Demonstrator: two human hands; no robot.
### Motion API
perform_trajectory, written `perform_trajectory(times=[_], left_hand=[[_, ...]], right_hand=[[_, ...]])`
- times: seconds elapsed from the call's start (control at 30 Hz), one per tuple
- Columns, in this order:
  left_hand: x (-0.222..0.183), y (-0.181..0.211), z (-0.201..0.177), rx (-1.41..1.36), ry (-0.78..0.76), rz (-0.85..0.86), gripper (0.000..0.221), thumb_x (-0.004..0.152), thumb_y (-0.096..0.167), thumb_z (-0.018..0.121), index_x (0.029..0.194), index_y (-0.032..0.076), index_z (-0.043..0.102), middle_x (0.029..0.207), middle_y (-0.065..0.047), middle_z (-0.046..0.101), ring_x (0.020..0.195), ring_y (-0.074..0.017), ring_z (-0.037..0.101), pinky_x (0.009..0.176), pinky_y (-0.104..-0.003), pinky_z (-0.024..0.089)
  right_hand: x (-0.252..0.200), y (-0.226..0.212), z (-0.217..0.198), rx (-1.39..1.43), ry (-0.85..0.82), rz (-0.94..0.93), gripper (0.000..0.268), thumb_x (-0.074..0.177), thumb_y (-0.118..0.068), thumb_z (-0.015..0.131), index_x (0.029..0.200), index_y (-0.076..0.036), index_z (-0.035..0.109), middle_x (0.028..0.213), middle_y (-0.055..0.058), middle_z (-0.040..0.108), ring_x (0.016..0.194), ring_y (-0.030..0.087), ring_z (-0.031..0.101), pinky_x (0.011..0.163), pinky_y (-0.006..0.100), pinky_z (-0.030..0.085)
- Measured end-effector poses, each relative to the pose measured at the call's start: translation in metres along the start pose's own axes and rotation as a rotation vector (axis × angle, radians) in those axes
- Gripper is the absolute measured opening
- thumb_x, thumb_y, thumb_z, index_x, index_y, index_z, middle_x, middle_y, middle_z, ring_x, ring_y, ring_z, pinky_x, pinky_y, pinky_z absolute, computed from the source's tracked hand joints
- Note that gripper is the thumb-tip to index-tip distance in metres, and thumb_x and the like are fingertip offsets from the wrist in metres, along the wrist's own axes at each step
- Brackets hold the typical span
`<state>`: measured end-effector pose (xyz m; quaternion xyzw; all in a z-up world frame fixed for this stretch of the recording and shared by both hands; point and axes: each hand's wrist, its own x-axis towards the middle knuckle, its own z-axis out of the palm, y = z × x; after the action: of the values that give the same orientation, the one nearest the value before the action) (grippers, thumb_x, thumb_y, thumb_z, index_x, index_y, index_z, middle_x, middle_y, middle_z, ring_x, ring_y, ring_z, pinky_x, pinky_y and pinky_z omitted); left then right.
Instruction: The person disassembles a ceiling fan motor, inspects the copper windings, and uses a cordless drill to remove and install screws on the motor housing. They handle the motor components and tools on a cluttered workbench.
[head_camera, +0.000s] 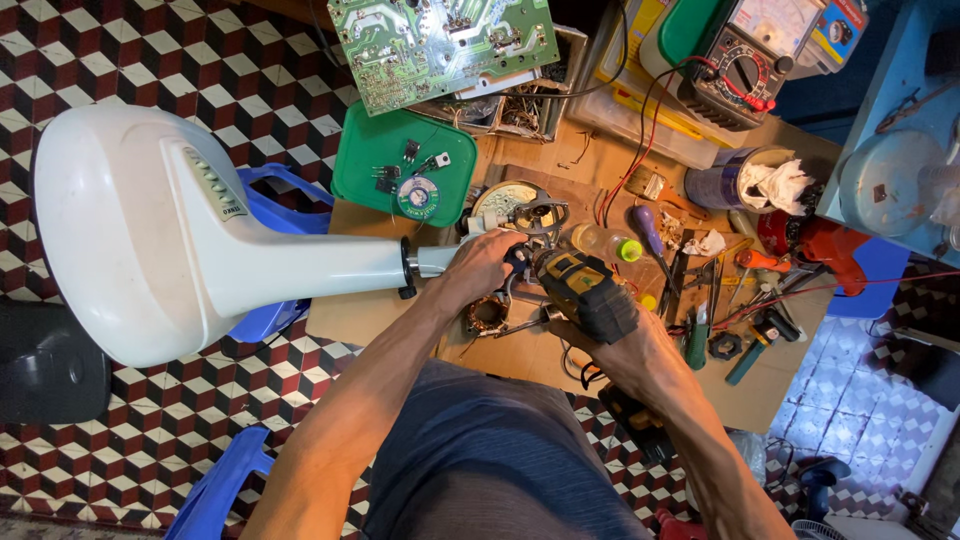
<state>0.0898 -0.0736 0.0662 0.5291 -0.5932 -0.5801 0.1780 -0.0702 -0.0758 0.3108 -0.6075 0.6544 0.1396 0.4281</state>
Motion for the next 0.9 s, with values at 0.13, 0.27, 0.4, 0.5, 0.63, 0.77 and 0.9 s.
perform_trajectory(times=[0.13,0.27,0.4,0.5,0.63,0.77,0.9], left_hand=[[0.001,-0.006,0.004,0.002,0.028,0.041,0.053,0.083,-0.004,0.066,0.134,0.005,0.06,0.132,-0.018,0.062,0.12,-0.0344,0.062,0.102,-0.042,0.052],[0.003,-0.012,0.01,-0.028,0.046,0.047,0.053,0.084,-0.006,0.066,0.135,0.005,0.059,0.134,-0.019,0.061,0.12,-0.0351,0.062,0.104,-0.042,0.051],[0.004,-0.02,0.015,-0.018,0.058,0.05,0.053,0.083,-0.006,0.067,0.134,0.007,0.06,0.134,-0.019,0.061,0.12,-0.0362,0.062,0.103,-0.043,0.051],[0.007,-0.027,0.021,-0.036,0.08,0.07,0.055,0.082,-0.007,0.069,0.134,0.006,0.06,0.135,-0.021,0.06,0.121,-0.0374,0.061,0.104,-0.043,0.052],[0.01,-0.036,0.029,-0.024,0.094,0.093,0.057,0.081,-0.006,0.072,0.135,0.009,0.062,0.139,-0.023,0.057,0.123,-0.0401,0.059,0.103,-0.044,0.052],[0.011,-0.04,0.031,0.019,0.123,0.149,0.058,0.08,-0.005,0.076,0.135,0.008,0.062,0.137,-0.025,0.058,0.123,-0.0418,0.06,0.103,-0.046,0.053],[0.009,-0.037,0.03,-0.034,0.075,0.081,0.057,0.081,-0.006,0.072,0.135,0.009,0.061,0.135,-0.021,0.061,0.118,-0.0371,0.065,0.1,-0.042,0.057]], right_hand=[[0.001,-0.002,0.0,-0.009,0.0,0.015,0.053,0.081,-0.049,0.074,0.122,-0.016,0.068,0.102,0.009,0.078,0.087,0.024,0.075,0.078,0.044,0.059],[0.004,-0.002,-0.001,-0.021,-0.036,0.091,0.053,0.083,-0.05,0.074,0.122,-0.015,0.067,0.097,0.011,0.079,0.084,0.024,0.075,0.078,0.043,0.06],[0.004,-0.001,-0.002,-0.004,-0.02,0.042,0.05,0.084,-0.047,0.073,0.121,-0.013,0.067,0.095,0.01,0.078,0.083,0.024,0.076,0.076,0.044,0.06],[0.005,0.0,-0.002,0.005,-0.004,-0.029,0.049,0.084,-0.046,0.072,0.123,-0.016,0.068,0.097,0.009,0.078,0.085,0.023,0.075,0.075,0.044,0.06],[0.006,-0.001,-0.001,-0.026,-0.026,0.025,0.047,0.085,-0.046,0.072,0.122,-0.017,0.069,0.097,0.01,0.079,0.087,0.024,0.076,0.077,0.043,0.061],[0.007,0.0,-0.003,0.014,-0.007,0.028,0.049,0.083,-0.044,0.074,0.124,-0.016,0.068,0.1,0.01,0.078,0.088,0.024,0.075,0.077,0.045,0.06],[0.01,0.002,-0.003,-0.04,-0.021,-0.033,0.046,0.086,-0.042,0.072,0.122,-0.015,0.067,0.101,0.009,0.077,0.086,0.024,0.075,0.075,0.044,0.061]])
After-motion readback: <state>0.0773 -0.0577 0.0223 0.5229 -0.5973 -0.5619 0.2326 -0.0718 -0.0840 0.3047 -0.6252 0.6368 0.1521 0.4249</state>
